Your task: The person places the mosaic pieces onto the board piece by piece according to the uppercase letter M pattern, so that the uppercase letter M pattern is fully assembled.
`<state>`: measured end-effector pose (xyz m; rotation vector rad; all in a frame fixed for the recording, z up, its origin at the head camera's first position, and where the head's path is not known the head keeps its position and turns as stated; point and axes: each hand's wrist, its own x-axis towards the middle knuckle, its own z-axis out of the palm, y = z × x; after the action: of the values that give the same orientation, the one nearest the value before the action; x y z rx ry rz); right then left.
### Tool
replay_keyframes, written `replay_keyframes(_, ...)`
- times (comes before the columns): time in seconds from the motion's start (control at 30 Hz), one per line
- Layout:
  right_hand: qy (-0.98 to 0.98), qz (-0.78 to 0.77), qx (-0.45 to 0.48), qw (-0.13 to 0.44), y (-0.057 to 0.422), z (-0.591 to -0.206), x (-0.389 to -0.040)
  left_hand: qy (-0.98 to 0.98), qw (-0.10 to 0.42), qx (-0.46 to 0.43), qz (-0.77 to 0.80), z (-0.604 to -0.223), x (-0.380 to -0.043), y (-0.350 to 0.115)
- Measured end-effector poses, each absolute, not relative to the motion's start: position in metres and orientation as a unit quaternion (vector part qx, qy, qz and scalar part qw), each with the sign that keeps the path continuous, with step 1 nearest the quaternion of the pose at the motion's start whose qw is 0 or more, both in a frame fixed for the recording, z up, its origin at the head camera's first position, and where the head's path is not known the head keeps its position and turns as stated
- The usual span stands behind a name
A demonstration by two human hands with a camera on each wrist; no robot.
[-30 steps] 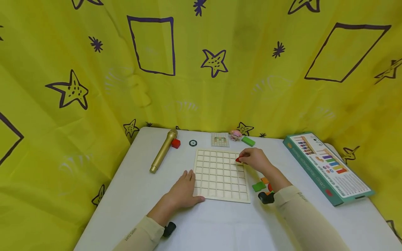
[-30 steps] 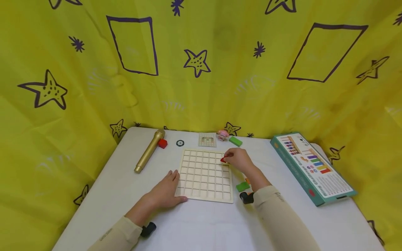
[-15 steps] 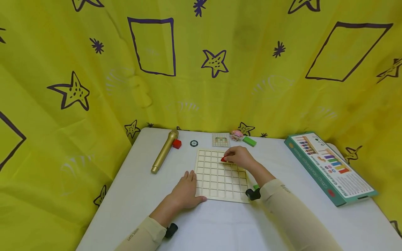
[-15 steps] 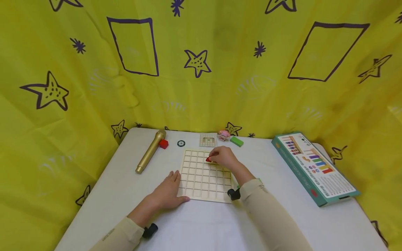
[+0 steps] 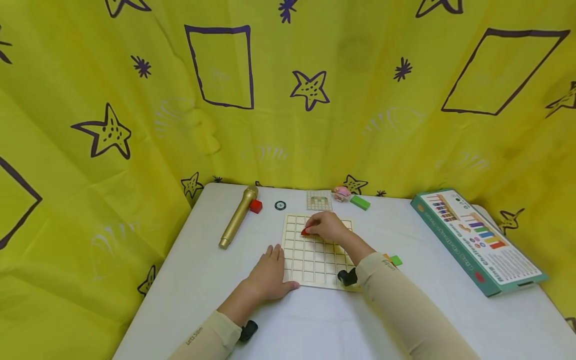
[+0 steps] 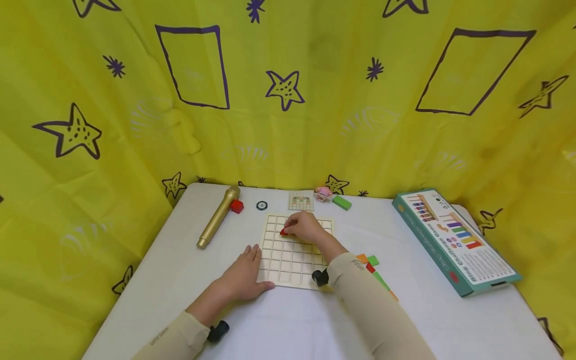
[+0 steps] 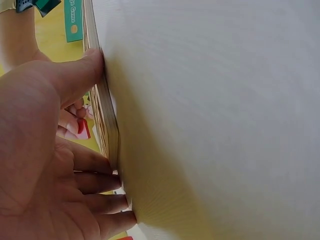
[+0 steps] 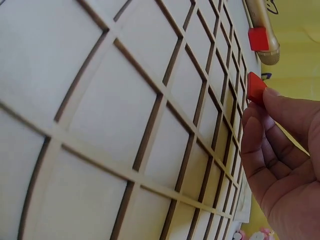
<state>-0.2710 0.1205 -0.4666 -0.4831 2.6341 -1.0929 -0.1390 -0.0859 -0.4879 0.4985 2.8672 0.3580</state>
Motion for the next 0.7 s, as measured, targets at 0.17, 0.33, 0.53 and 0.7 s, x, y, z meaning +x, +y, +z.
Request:
replay_keyframes(0.17, 0.901, -0.379, -0.161, 0.134, 0.112, -0.468, -0.270, 0.973, 0.105, 0.167, 0.118, -0.488, -0.140, -0.086)
replay_keyframes(0.33, 0.904, -0.373, -0.157, 0.139, 0.107, -0.474, -0.269, 0.973, 0.107, 0.165, 0.121, -0.488, -0.138, -0.085)
replay_keyframes(0.53, 0.907, -0.367, -0.159, 0.134, 0.105, -0.478, -0.268, 0.973, 0.106, 0.166, 0.122, -0.488, -0.138, -0.085)
replay_keyframes(0.7, 0.912, -0.354, -0.163, 0.128, 0.100, -0.477, -0.268, 0.972, 0.106, 0.170, 0.121, -0.488, -0.139, -0.086)
